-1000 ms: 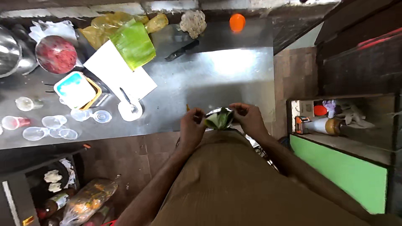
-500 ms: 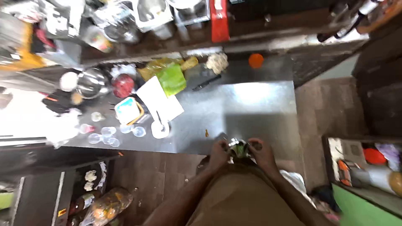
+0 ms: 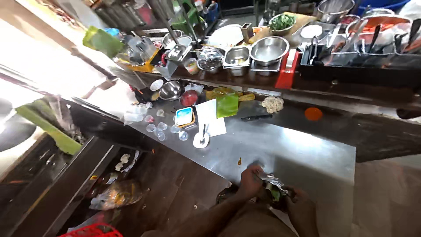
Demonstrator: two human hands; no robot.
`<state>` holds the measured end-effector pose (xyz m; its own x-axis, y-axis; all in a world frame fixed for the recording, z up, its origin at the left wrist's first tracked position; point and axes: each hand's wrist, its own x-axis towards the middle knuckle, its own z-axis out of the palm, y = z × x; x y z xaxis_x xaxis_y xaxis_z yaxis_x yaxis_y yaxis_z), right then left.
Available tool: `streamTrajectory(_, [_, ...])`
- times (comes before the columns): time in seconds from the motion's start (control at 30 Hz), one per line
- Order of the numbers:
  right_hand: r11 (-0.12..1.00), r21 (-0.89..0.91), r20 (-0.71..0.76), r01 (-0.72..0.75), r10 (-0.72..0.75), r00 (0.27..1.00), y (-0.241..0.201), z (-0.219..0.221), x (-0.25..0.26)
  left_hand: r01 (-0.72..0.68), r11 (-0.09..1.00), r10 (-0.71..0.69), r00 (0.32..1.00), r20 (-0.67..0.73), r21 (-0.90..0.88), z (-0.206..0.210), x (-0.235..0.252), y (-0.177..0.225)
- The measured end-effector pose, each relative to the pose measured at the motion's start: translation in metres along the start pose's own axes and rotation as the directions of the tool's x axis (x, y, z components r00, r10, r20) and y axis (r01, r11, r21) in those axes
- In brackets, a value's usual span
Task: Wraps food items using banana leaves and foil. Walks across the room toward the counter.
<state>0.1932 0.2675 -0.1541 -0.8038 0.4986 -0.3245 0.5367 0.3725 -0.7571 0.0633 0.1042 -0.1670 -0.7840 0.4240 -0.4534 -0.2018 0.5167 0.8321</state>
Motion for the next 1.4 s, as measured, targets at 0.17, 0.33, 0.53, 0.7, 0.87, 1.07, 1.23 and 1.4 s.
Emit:
streamTrajectory(0.17, [0.972, 0.234, 0.088, 0.028, -0.050, 0.995, -0.038, -0.011, 0.008, -0.212, 0.977, 0.212, 0.925, 0.314, -0.033, -0.023, -0.005, -0.045])
streamTrajectory(0.33, [0.918, 0.367, 0.099, 0.146, -0.195, 0.976, -0.106, -0.010, 0.018, -0.240, 0.971, 0.207, 0.866, 0.454, 0.017, -0.019, 0.001, -0.007])
streamTrajectory(0.53, [0.876, -0.003, 0.058, 0.482, -0.481, 0.875, -0.200, 0.006, 0.052, -0.576, 0.766, 0.599, 0.801, -0.010, -0.285, -0.092, 0.008, 0.058])
streamTrajectory(0.7, [0.841, 0.046, 0.274, 0.539, -0.529, 0.803, -0.295, 0.061, 0.075, -0.674, 0.647, 0.651, 0.732, -0.204, -0.355, -0.182, 0.051, 0.039])
streamTrajectory(0.87, [0.786, 0.168, 0.501, 0.594, -0.587, 0.635, -0.411, 0.121, 0.135, -0.594, 0.761, 0.542, 0.803, -0.247, -0.260, -0.308, 0.076, 0.001])
streamTrajectory(1.07, [0.713, -0.280, 0.264, 0.643, -0.587, 0.765, -0.568, 0.232, 0.295, -0.489, 0.767, 0.409, 0.871, -0.271, -0.414, -0.473, 0.114, -0.090])
streamTrajectory(1.23, [0.639, -0.546, 0.164, 0.542, -0.553, 0.817, -0.637, 0.329, 0.443, -0.599, 0.610, 0.449, 0.801, -0.397, -0.519, -0.595, 0.120, -0.115])
streamTrajectory(1.4, [0.583, -0.651, 0.234, 0.486, -0.455, 0.859, -0.658, 0.395, 0.536, -0.709, 0.637, 0.575, 0.698, -0.427, -0.302, -0.676, 0.144, -0.162])
